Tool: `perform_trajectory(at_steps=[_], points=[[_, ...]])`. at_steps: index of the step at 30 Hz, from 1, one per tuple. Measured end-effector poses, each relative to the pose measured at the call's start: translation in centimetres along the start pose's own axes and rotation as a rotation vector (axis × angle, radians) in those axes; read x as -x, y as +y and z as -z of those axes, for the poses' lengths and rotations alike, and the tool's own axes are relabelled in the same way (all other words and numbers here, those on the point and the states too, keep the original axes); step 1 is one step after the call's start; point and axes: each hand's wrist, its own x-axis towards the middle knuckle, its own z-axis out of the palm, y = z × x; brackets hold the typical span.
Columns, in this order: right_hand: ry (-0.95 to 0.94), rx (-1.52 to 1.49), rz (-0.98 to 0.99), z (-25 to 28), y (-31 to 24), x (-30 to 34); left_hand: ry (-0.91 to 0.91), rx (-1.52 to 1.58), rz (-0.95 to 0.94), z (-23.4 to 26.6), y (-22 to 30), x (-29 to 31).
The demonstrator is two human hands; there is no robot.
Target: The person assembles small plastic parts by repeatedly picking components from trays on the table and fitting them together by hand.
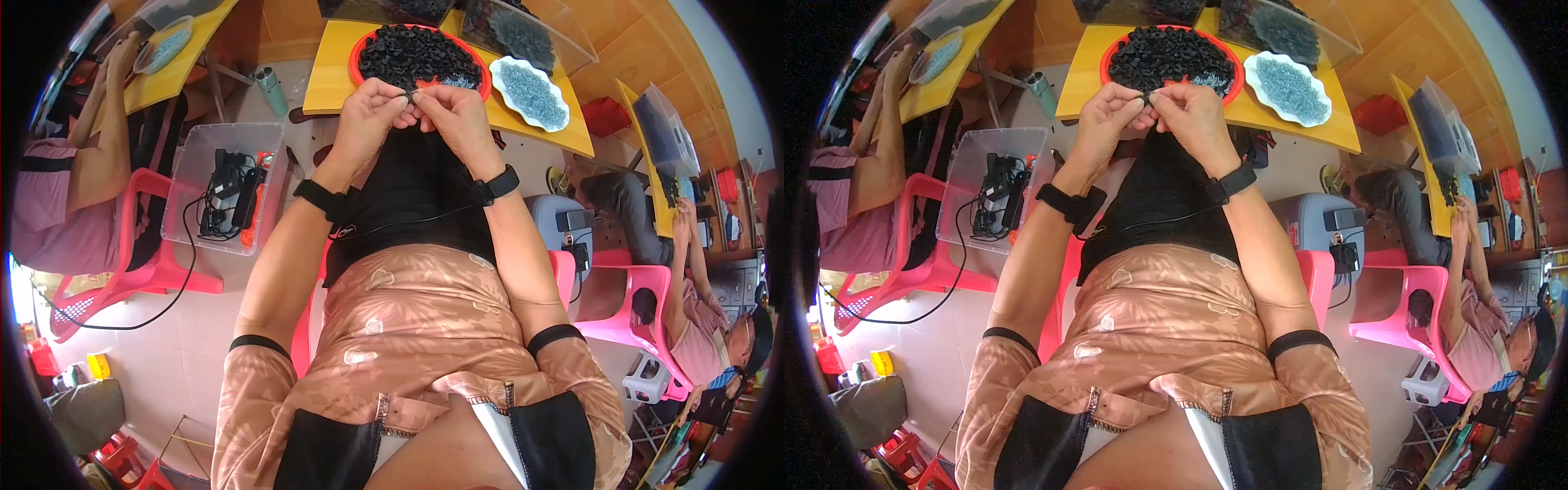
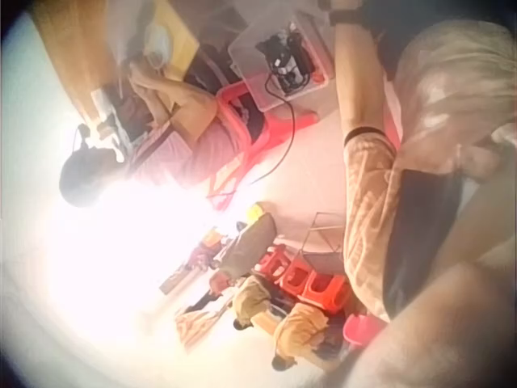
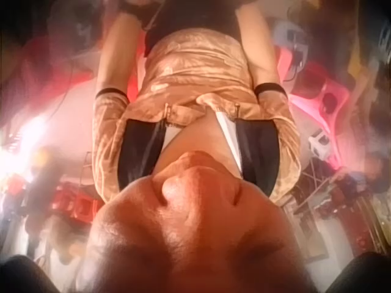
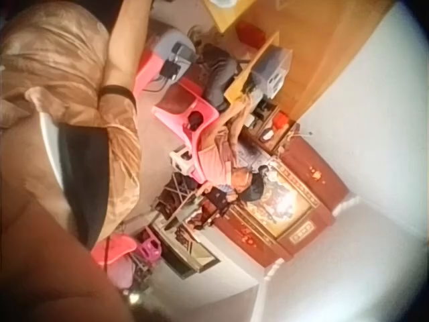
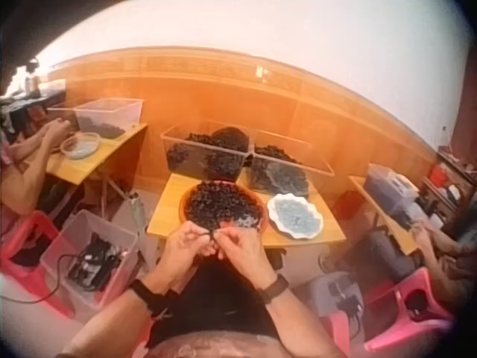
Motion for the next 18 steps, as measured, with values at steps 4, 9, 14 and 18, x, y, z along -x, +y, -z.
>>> perform_trajectory(at_steps=[4, 9, 14, 18], points=[[-0.021, 0.013, 0.033, 0.3, -0.3, -0.1, -0.011, -0.072, -0.047, 0.2, -0.1, 0.1], [-0.092, -0.079, -0.018, 0.9, -0.6, -0.1, -0.023, -0.133, -0.142, -0.2, -0.3, 0.1], [-0.098, 0.043, 0.029, 1.2, -0.5, 0.2, -0.011, -0.254, -0.17, -0.8, -0.3, 0.3], [0.061, 0.303, 0.148, -0.4, -1.1, 1.4, 0.018, -0.223, -0.104, -0.5, -0.8, 0.2]])
